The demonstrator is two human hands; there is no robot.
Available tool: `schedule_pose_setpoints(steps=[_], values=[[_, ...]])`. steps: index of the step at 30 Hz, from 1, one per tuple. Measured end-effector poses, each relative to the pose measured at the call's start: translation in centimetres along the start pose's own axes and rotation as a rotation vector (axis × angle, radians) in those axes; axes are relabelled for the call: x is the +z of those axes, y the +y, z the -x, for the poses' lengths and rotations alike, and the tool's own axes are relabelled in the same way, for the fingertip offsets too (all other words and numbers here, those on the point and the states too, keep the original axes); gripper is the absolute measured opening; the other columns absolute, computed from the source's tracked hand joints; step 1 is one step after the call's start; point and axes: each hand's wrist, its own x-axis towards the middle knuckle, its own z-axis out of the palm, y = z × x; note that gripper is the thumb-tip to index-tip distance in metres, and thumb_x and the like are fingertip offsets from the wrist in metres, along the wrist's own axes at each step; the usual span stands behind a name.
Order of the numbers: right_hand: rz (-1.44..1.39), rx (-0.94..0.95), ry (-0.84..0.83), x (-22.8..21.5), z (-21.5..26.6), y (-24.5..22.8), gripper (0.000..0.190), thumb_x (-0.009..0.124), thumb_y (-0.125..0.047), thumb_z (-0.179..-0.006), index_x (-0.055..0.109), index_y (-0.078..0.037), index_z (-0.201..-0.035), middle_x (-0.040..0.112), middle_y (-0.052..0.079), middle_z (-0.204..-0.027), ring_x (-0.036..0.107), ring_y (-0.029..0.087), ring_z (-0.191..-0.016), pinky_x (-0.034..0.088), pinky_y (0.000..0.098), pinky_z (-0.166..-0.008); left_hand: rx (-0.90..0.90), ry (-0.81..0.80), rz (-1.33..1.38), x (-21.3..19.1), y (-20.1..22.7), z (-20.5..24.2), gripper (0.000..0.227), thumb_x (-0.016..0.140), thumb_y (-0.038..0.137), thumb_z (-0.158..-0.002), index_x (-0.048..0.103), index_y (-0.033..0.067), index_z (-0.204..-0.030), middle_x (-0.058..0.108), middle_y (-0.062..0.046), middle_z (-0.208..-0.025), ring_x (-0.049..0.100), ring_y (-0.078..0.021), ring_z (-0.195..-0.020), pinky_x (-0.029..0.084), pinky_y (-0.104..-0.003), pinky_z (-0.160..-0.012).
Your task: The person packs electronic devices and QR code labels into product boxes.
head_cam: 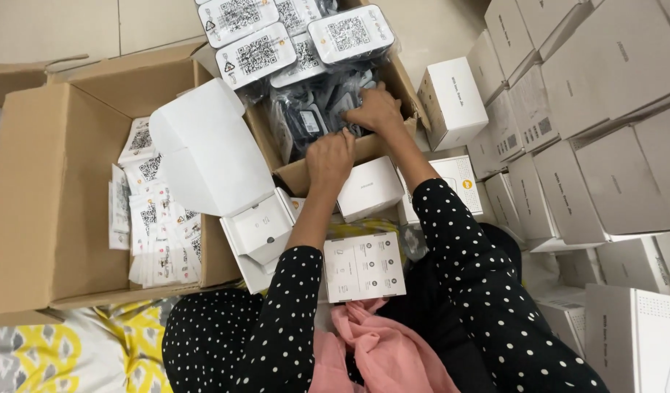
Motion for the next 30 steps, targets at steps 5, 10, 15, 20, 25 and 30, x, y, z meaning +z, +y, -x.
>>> schedule_pose_setpoints(steps=[5,10,15,20,25,30], values=[[-0.047,-0.002,0.093,-1.2,2.0,0.1,0.071,0.075,-0.052,-0.075,0.070,-0.006,-0.128,0.050,0.026,-0.137,0.056,0.041,-0.124,0.040,0.0555,-0.112,-0.070,-0.191,-0.064,-0.3,0.3,0.1,0.049,0.050,0.031,-0.107,0.073,0.0022,-0.074,0.071,-0.022,-0.074,0.071,-0.0343,-0.068,0.057,-0.043,-0.067],[-0.487,-0.252,0.482,-2.1,7.7,-0.6,0.057,0.077,-0.037,-0.073,0.062,-0.007,-0.119,0.052,0.014,-0.121,0.059,0.033,-0.111,0.049,0.0469,-0.098,-0.046,-0.209,0.136,-1.4,-0.3,1.7,0.051,0.043,0.042,-0.109,0.061,-0.0043,-0.123,0.066,-0.026,-0.121,0.063,-0.0397,-0.110,0.046,-0.049,-0.099],[-0.390,-0.402,0.733,-1.9,9.3,-0.3,0.044,0.077,-0.029,-0.076,0.063,-0.009,-0.113,0.054,0.013,-0.122,0.056,0.033,-0.116,0.048,0.0457,-0.098,-0.069,-0.280,0.285,-1.9,-1.7,3.2,0.070,0.034,0.052,-0.109,0.043,-0.0050,-0.148,0.048,-0.026,-0.151,0.046,-0.0403,-0.139,0.028,-0.050,-0.119],[-0.527,-0.221,0.467,0.2,5.7,0.6,0.050,0.078,-0.039,-0.079,0.057,-0.010,-0.113,0.054,0.011,-0.111,0.056,0.026,-0.105,0.049,0.0387,-0.088,-0.279,-0.256,0.536,-0.9,-3.3,3.3,0.084,0.035,0.063,-0.102,0.040,-0.0042,-0.152,0.040,-0.028,-0.154,0.039,-0.0446,-0.141,0.029,-0.050,-0.116],[-1.227,-0.151,0.306,0.3,9.5,-3.7,0.046,0.060,-0.047,-0.090,0.055,-0.010,-0.117,0.057,0.008,-0.105,0.056,0.021,-0.099,0.048,0.0366,-0.083,-0.471,-0.195,0.852,-5.8,-4.3,2.9,0.085,0.040,0.065,-0.103,0.041,-0.0052,-0.151,0.049,-0.024,-0.148,0.046,-0.0354,-0.138,0.032,-0.044,-0.116],[-1.406,-0.242,0.055,1.9,16.5,-7.8,0.063,0.051,-0.055,-0.093,0.051,-0.015,-0.142,0.051,0.006,-0.114,0.056,0.018,-0.110,0.047,0.0342,-0.098,-0.552,-0.003,1.240,-15.1,-3.5,4.8,0.085,0.043,0.065,-0.097,0.038,0.0019,-0.153,0.054,-0.013,-0.144,0.054,-0.0235,-0.131,0.041,-0.037,-0.111]])
